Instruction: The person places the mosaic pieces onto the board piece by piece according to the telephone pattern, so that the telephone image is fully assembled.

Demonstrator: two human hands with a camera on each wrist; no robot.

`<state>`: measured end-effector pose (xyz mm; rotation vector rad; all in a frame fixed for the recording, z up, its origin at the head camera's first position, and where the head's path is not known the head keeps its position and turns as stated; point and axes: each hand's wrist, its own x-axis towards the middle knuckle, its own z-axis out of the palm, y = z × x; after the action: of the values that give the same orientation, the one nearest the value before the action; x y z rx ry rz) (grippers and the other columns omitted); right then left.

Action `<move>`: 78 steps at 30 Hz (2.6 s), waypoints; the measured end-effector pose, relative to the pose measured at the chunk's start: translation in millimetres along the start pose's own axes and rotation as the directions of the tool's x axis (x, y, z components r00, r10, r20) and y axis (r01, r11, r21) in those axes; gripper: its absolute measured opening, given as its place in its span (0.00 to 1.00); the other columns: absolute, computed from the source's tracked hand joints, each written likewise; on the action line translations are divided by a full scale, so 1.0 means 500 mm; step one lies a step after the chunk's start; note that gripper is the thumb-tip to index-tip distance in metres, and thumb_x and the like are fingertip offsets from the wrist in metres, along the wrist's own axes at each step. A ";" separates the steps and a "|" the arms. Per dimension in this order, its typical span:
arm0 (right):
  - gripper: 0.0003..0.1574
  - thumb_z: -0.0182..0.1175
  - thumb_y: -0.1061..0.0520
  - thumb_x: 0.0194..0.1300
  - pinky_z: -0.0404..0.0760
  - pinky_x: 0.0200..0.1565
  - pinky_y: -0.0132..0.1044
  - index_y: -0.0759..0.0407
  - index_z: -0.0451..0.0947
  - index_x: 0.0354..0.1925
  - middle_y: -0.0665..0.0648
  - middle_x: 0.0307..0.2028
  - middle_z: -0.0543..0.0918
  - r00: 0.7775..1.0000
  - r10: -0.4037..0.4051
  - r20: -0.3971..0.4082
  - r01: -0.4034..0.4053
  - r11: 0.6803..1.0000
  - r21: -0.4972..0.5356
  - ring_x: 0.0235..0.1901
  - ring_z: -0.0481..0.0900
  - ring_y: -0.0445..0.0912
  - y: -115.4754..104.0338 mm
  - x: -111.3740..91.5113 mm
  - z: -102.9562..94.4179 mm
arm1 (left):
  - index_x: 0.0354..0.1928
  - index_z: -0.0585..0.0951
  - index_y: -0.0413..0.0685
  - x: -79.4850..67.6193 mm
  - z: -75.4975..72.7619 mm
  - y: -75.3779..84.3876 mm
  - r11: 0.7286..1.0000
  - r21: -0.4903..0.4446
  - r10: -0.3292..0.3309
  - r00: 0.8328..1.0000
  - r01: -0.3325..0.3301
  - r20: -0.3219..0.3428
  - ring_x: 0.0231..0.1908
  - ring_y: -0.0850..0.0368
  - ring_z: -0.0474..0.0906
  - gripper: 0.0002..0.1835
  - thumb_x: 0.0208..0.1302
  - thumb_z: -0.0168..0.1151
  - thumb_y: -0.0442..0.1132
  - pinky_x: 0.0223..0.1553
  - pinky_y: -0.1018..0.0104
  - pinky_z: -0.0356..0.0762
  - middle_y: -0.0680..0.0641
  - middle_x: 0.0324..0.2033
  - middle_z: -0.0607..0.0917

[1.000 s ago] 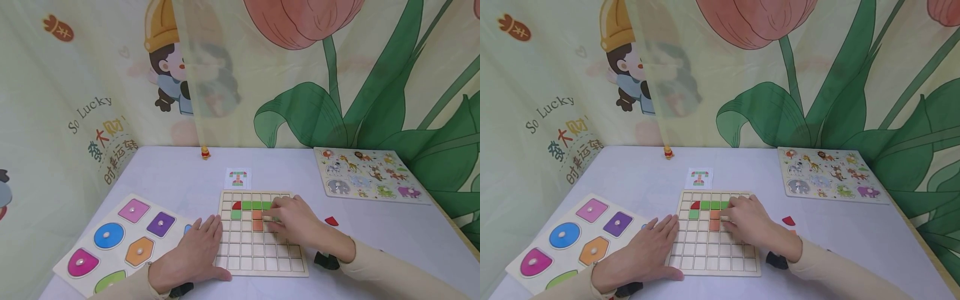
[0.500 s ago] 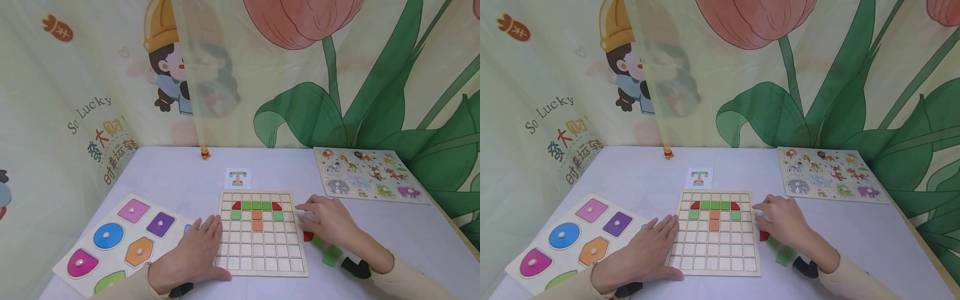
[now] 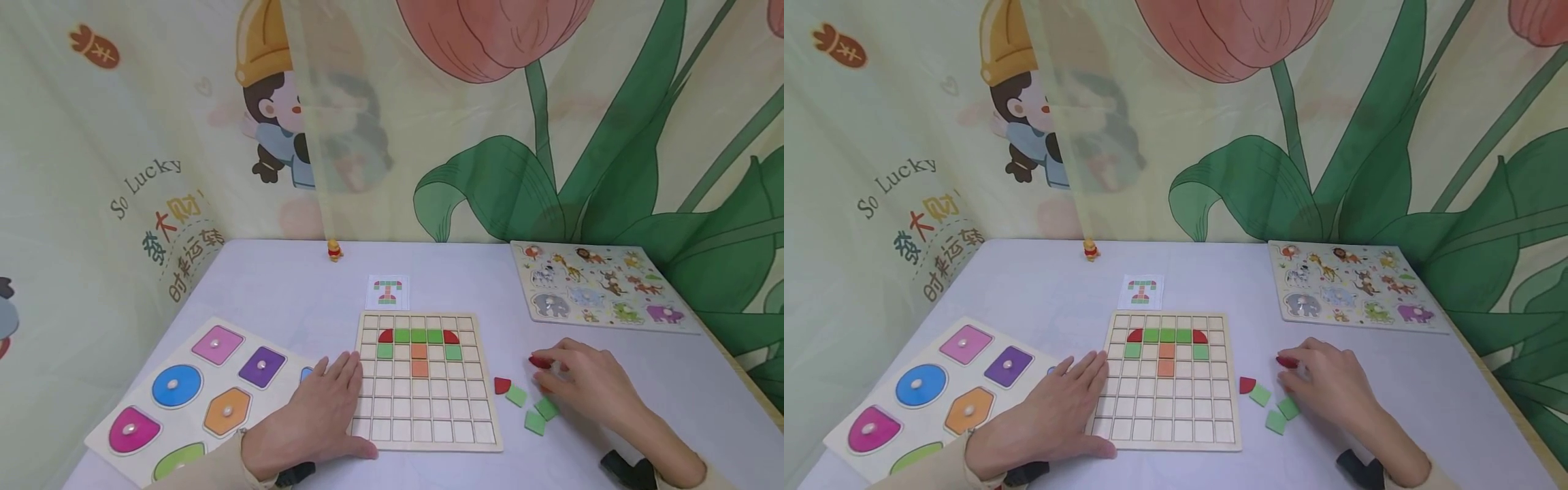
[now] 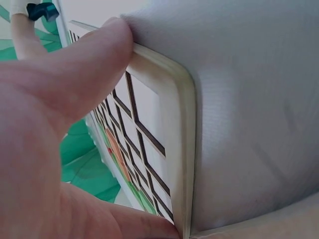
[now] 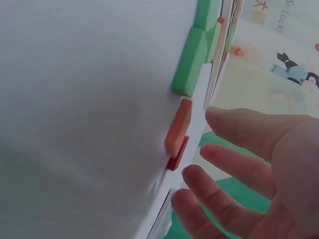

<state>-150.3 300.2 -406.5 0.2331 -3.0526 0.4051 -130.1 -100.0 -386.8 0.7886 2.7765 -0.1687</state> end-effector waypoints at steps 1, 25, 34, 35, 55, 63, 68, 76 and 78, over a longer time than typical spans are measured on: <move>0.24 0.79 0.46 0.52 0.68 0.29 0.33 0.50 0.90 0.48 0.49 0.36 0.85 1.000 0.012 0.002 -0.012 1.000 0.003 0.30 0.73 0.42 0.006 -0.006 0.000 | 0.76 0.64 0.35 0.000 0.000 0.000 1.000 -0.006 0.000 1.000 0.001 0.004 0.78 0.43 0.60 0.67 0.50 0.60 0.83 0.75 0.44 0.63 0.37 0.78 0.63; 0.20 0.81 0.52 0.48 0.71 0.28 0.29 0.52 0.92 0.42 0.45 0.31 0.84 1.000 -0.014 0.018 0.014 0.999 -0.036 0.26 0.71 0.38 0.011 -0.033 0.007 | 0.76 0.64 0.34 0.002 0.001 0.001 0.999 -0.031 -0.011 1.000 0.011 0.000 0.79 0.43 0.59 0.67 0.48 0.62 0.83 0.75 0.43 0.61 0.36 0.78 0.63; 0.18 0.81 0.50 0.49 0.69 0.30 0.33 0.51 0.92 0.40 0.44 0.29 0.82 0.999 -0.035 -0.001 0.035 0.996 -0.081 0.25 0.70 0.38 0.009 -0.033 0.008 | 0.76 0.64 0.34 0.002 0.003 0.000 0.999 -0.044 -0.005 1.000 0.004 -0.005 0.78 0.42 0.59 0.67 0.49 0.62 0.82 0.75 0.43 0.61 0.36 0.78 0.63; 0.18 0.81 0.50 0.50 0.69 0.30 0.33 0.51 0.92 0.40 0.44 0.29 0.82 0.999 -0.037 -0.006 0.036 0.996 -0.079 0.26 0.70 0.38 0.008 -0.032 0.006 | 0.76 0.64 0.34 0.002 0.003 -0.001 0.999 -0.047 -0.004 1.000 0.004 -0.006 0.78 0.42 0.59 0.67 0.49 0.62 0.82 0.75 0.43 0.61 0.36 0.78 0.63; 0.09 0.78 0.45 0.54 0.64 0.35 0.32 0.41 0.90 0.35 0.39 0.27 0.81 0.928 -0.352 -0.124 0.341 0.934 -0.106 0.26 0.69 0.31 -0.156 0.020 -0.004 | 0.75 0.64 0.34 0.000 0.001 0.002 0.999 -0.043 -0.012 1.000 0.013 0.019 0.78 0.43 0.60 0.67 0.48 0.62 0.82 0.75 0.43 0.62 0.37 0.77 0.64; 0.06 0.76 0.45 0.56 0.59 0.32 0.30 0.42 0.90 0.34 0.41 0.27 0.82 0.860 -0.488 -0.151 0.475 0.872 -0.116 0.27 0.72 0.34 -0.229 0.046 0.035 | 0.76 0.64 0.35 0.002 0.003 0.002 0.999 -0.033 -0.012 1.000 0.012 0.008 0.78 0.43 0.60 0.67 0.48 0.62 0.83 0.75 0.43 0.61 0.37 0.78 0.63; 0.09 0.75 0.44 0.58 0.57 0.32 0.31 0.43 0.92 0.36 0.41 0.29 0.84 0.861 -0.495 -0.116 0.484 0.868 -0.110 0.28 0.74 0.35 -0.255 0.057 0.057 | 0.75 0.65 0.35 0.002 0.003 0.002 1.000 -0.016 -0.017 1.000 0.017 -0.003 0.78 0.43 0.61 0.67 0.47 0.62 0.83 0.75 0.43 0.63 0.37 0.77 0.65; 0.08 0.74 0.45 0.60 0.60 0.34 0.32 0.45 0.91 0.35 0.42 0.28 0.82 0.873 -0.486 -0.049 0.480 0.872 -0.094 0.29 0.72 0.37 -0.280 0.060 0.074 | 0.75 0.65 0.34 0.001 0.003 0.003 1.000 -0.016 -0.018 1.000 0.018 -0.009 0.77 0.43 0.62 0.67 0.47 0.63 0.83 0.74 0.43 0.63 0.37 0.77 0.65; 0.07 0.73 0.45 0.60 0.61 0.34 0.33 0.45 0.90 0.33 0.42 0.26 0.80 0.871 -0.489 -0.043 0.482 0.869 -0.109 0.27 0.70 0.37 -0.285 0.061 0.077 | 0.75 0.65 0.34 0.001 0.002 0.003 1.000 -0.023 -0.017 1.000 0.017 -0.007 0.77 0.43 0.62 0.67 0.47 0.63 0.83 0.74 0.43 0.63 0.37 0.77 0.65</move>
<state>-159.4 149.8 -404.9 0.9345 -2.7874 0.2239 -129.4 -98.8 -388.2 0.7609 2.7871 -0.1367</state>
